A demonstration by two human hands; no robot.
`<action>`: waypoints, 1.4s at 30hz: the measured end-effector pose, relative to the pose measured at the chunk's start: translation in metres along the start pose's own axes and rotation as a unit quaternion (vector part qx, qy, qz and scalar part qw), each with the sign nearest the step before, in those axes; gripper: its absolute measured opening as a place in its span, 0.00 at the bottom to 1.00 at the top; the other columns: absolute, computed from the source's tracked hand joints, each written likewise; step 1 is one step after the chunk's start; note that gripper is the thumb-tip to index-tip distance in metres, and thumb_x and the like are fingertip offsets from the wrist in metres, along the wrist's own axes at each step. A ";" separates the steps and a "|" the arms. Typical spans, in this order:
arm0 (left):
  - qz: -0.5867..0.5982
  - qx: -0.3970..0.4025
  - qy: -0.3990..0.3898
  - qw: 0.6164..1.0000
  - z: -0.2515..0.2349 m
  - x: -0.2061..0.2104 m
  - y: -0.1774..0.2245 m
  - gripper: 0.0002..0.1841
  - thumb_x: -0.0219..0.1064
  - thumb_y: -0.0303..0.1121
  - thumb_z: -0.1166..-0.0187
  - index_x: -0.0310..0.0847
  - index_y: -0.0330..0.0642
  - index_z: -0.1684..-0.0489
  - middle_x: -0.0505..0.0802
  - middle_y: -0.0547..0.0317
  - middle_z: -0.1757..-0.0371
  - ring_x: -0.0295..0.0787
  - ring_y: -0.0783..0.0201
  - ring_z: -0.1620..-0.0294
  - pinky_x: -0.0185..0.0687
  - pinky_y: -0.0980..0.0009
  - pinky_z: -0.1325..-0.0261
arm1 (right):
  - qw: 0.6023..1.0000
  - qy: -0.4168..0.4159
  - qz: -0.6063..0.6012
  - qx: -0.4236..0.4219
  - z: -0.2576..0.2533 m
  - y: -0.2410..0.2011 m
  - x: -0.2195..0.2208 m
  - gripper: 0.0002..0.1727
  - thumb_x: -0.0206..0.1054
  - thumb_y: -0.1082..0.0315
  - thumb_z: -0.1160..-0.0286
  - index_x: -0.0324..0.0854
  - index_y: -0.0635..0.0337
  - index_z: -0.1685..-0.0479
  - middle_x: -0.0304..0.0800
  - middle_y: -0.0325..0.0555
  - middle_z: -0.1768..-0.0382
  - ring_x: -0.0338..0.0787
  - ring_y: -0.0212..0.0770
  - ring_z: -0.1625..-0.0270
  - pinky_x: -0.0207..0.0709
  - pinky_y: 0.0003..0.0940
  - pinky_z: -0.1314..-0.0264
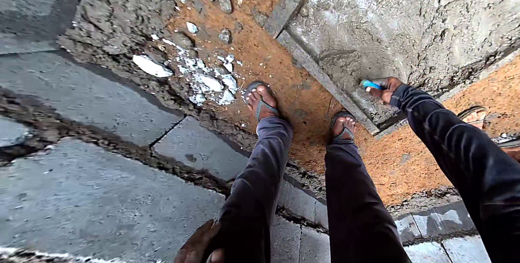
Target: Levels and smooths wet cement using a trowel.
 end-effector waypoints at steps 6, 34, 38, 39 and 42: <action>-0.029 -0.058 0.070 0.995 0.007 0.022 0.002 0.29 0.49 0.56 0.11 0.80 0.47 0.24 0.83 0.49 0.20 0.79 0.53 0.20 0.75 0.48 0.19 | 0.998 -0.013 0.045 0.036 0.079 -0.059 -0.035 0.21 0.66 0.44 0.17 0.87 0.42 0.33 0.92 0.54 0.65 0.88 0.49 0.75 0.86 0.55 0.69; 0.238 -0.312 -0.027 0.919 0.182 0.065 0.004 0.35 0.55 0.56 0.14 0.62 0.51 0.09 0.66 0.46 0.08 0.63 0.46 0.10 0.59 0.42 0.11 | 0.990 -0.105 0.077 0.049 0.434 -0.443 0.195 0.28 0.72 0.71 0.29 0.76 0.63 0.26 0.87 0.57 0.67 0.84 0.47 0.79 0.83 0.47 0.75; 0.351 -0.330 -0.012 0.876 0.204 0.092 -0.037 0.32 0.58 0.51 0.12 0.68 0.43 0.14 0.75 0.41 0.15 0.72 0.44 0.15 0.68 0.45 0.15 | 0.988 -0.118 0.082 0.058 0.423 -0.497 0.248 0.30 0.69 0.71 0.25 0.72 0.62 0.20 0.88 0.56 0.63 0.84 0.45 0.77 0.84 0.44 0.73; 0.394 -0.337 0.000 0.855 0.209 0.092 -0.049 0.30 0.58 0.49 0.11 0.70 0.40 0.15 0.77 0.37 0.18 0.73 0.43 0.16 0.67 0.45 0.14 | 0.988 -0.117 0.077 0.058 0.420 -0.511 0.260 0.31 0.69 0.72 0.25 0.71 0.62 0.19 0.87 0.56 0.63 0.84 0.45 0.78 0.84 0.44 0.73; 0.457 -0.356 0.027 0.815 0.227 0.088 -0.078 0.27 0.56 0.45 0.09 0.71 0.37 0.17 0.81 0.35 0.21 0.75 0.43 0.18 0.65 0.45 0.13 | 0.991 -0.107 0.065 0.051 0.411 -0.547 0.296 0.33 0.70 0.71 0.26 0.69 0.61 0.18 0.86 0.55 0.63 0.82 0.43 0.79 0.82 0.42 0.77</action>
Point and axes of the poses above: each hand's wrist, its own z-axis away from the middle knuckle, its own x-axis out of the palm, y = z × x, the point moved 1 cm from there along -z, towards the middle knuckle
